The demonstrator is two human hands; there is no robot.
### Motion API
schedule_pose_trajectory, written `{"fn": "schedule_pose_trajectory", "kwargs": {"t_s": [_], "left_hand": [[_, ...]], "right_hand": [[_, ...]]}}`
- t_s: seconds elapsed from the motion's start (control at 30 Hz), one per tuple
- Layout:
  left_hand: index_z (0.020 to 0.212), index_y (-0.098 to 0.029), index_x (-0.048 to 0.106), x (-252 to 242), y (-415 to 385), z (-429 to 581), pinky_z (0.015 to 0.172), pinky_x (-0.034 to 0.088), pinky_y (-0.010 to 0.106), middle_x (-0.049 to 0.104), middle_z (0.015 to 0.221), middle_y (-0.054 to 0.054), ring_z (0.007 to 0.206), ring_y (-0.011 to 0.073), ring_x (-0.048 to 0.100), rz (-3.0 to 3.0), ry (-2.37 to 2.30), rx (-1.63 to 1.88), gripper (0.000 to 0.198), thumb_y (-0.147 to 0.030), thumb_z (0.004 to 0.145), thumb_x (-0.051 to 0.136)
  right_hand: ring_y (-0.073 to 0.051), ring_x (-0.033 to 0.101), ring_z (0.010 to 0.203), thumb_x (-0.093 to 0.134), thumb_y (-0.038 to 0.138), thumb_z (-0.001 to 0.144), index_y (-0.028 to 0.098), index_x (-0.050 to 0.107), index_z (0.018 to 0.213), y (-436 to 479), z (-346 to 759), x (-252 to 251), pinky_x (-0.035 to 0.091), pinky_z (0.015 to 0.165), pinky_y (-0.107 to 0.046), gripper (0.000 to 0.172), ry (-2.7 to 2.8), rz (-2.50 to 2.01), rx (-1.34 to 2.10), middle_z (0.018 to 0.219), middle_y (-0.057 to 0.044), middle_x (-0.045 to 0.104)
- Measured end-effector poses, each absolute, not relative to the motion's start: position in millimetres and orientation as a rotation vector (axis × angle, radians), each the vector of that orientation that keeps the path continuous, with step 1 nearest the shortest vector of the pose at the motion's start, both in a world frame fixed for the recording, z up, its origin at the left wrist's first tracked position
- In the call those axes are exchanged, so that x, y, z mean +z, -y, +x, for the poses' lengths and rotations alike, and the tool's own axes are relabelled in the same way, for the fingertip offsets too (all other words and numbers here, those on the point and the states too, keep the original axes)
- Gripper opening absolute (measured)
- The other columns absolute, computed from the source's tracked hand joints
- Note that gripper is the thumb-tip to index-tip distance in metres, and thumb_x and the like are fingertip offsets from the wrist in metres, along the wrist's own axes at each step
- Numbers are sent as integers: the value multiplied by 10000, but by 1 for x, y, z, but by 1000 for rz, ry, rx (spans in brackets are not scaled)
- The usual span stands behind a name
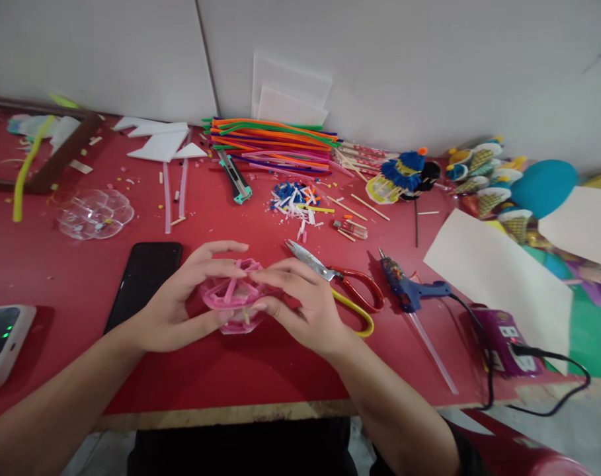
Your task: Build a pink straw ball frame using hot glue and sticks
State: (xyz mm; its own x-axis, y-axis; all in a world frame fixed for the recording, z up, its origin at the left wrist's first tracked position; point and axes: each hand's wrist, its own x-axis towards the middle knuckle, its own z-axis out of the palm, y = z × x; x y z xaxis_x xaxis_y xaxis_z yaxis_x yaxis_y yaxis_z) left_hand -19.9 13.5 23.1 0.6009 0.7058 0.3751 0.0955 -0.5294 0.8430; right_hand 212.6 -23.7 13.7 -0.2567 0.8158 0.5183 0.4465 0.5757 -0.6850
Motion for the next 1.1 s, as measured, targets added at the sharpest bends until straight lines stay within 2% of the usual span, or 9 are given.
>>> {"fn": "schedule_pose_trajectory", "kwargs": {"t_s": [0.1,0.17,0.33,0.47,0.57,0.7,0.9,1.0,1.1], "left_hand": [[1375,-300,534,18,-12,-17,1060,563,402,568,1441,114,1305,269,615,1808,-682,956,589,-246,840,775],[1372,-281,505,12,-12,-14,1012,592,364,559,1455,125,1274,252,645,1657,-759,953,584,-303,854,774],[1218,-215,591,2,-14,-10,1068,559,472,682,1286,129,1211,293,684,1562,-1077,963,553,-500,801,815],[1317,-226,559,4,-11,-7,1117,508,539,636,1389,150,1297,362,629,1723,-1148,894,842,-626,651,884],[1436,-225,458,5,-9,-6,1146,478,551,565,1486,175,1386,394,558,1844,-1180,812,1037,-578,588,939],[1457,-223,435,1,-12,-8,1153,476,530,560,1499,169,1393,378,558,1897,-1236,800,988,-492,647,933],[1518,-212,338,-6,-14,-10,1105,517,542,591,1442,201,1322,371,614,1880,-1202,843,1100,-618,654,884],[1511,-197,350,-6,-14,-10,1117,502,560,550,1483,220,1349,383,588,1929,-1218,840,1028,-641,716,828],[1472,-191,406,-2,-15,-13,1138,478,567,543,1492,207,1375,386,561,1973,-1233,827,922,-609,755,806]], "right_hand": [[-173,708,820,603,432,1003,265,745,1036,23,212,14,602,738,-318,221,1849,-1006,523,895,-34,741],[-163,682,762,634,412,987,257,732,961,23,212,13,579,673,-300,186,1803,-1029,508,844,-22,722],[-155,653,706,706,276,938,244,708,888,22,209,7,557,623,-286,60,1728,-1215,269,793,-13,692],[-165,690,764,706,232,939,238,727,942,22,204,-2,600,709,-293,21,1908,-1150,89,823,-25,714],[-171,706,801,637,210,979,223,736,1040,25,200,-8,614,741,-288,117,2052,-1067,57,867,-42,728],[-166,719,832,537,112,996,197,699,1150,27,199,-4,621,792,-294,239,2172,-962,107,928,-54,752],[-159,696,734,581,137,969,207,629,881,28,200,2,591,693,-277,122,2065,-1042,169,788,-29,725],[-152,687,692,622,203,966,210,640,881,28,202,0,555,620,-262,87,2012,-1140,75,765,-20,723],[-152,702,735,633,202,967,209,678,940,26,204,0,573,670,-266,53,2002,-1133,76,810,-26,739]]}}
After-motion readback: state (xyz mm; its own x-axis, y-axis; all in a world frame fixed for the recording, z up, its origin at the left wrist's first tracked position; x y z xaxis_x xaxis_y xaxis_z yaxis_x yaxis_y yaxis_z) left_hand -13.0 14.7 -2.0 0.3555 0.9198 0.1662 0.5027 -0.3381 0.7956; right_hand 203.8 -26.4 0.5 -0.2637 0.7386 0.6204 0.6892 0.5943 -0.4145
